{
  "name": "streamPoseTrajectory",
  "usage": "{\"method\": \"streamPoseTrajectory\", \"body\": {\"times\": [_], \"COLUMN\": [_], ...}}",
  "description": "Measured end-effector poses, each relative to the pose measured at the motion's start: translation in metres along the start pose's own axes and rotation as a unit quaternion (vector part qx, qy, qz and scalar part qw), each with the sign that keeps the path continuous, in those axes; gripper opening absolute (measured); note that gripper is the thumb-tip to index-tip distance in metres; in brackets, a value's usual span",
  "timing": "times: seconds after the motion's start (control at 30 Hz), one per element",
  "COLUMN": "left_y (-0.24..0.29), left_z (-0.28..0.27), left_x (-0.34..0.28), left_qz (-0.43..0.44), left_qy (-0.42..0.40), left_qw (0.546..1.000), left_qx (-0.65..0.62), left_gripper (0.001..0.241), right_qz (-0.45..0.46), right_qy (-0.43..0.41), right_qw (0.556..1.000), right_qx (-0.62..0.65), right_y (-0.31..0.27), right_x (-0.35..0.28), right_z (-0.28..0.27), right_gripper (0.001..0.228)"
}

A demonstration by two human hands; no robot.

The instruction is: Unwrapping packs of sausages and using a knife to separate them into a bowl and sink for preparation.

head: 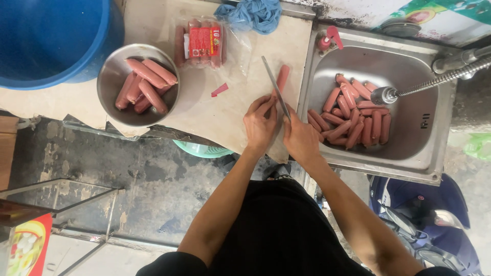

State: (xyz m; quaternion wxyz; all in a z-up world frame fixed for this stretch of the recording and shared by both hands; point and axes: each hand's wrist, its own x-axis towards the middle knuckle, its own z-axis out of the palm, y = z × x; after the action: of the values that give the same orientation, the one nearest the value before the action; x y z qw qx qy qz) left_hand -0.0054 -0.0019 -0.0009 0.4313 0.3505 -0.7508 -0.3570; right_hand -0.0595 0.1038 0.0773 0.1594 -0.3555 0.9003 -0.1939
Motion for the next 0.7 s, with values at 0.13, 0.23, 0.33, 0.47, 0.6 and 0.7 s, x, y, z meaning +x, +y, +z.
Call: {"method": "streamPoseTrajectory", "body": {"times": [0.13,0.23,0.33,0.47,0.6,0.7], "left_y": [-0.003,0.005,0.006,-0.011,-0.001,0.008], "left_z": [0.002,-0.003,0.009,0.021,0.005,-0.004], "left_x": [0.000,0.008,0.018,0.029,0.035,0.030], "left_qz": [0.006,0.014,0.127,0.138,-0.075,-0.154], "left_qy": [0.004,-0.025,-0.042,-0.080,-0.085,-0.083], "left_qw": [1.000,0.999,0.986,0.979,0.989,0.980], "left_qx": [-0.001,0.016,0.100,0.130,0.098,0.092], "left_gripper": [0.017,0.012,0.018,0.019,0.021,0.018], "right_qz": [-0.036,-0.024,-0.029,-0.026,0.050,0.063], "right_qy": [0.028,0.034,0.098,0.114,0.050,-0.004], "right_qw": [0.999,0.998,0.994,0.992,0.997,0.998], "right_qx": [0.012,0.035,0.036,0.046,0.021,0.025], "right_y": [0.016,0.009,0.032,0.050,0.043,0.024], "right_x": [-0.005,-0.008,0.006,0.012,0.008,0.008], "right_z": [0.009,-0.006,0.003,0.010,0.008,-0.004], "right_gripper": [0.041,0.042,0.038,0.033,0.039,0.041]}}
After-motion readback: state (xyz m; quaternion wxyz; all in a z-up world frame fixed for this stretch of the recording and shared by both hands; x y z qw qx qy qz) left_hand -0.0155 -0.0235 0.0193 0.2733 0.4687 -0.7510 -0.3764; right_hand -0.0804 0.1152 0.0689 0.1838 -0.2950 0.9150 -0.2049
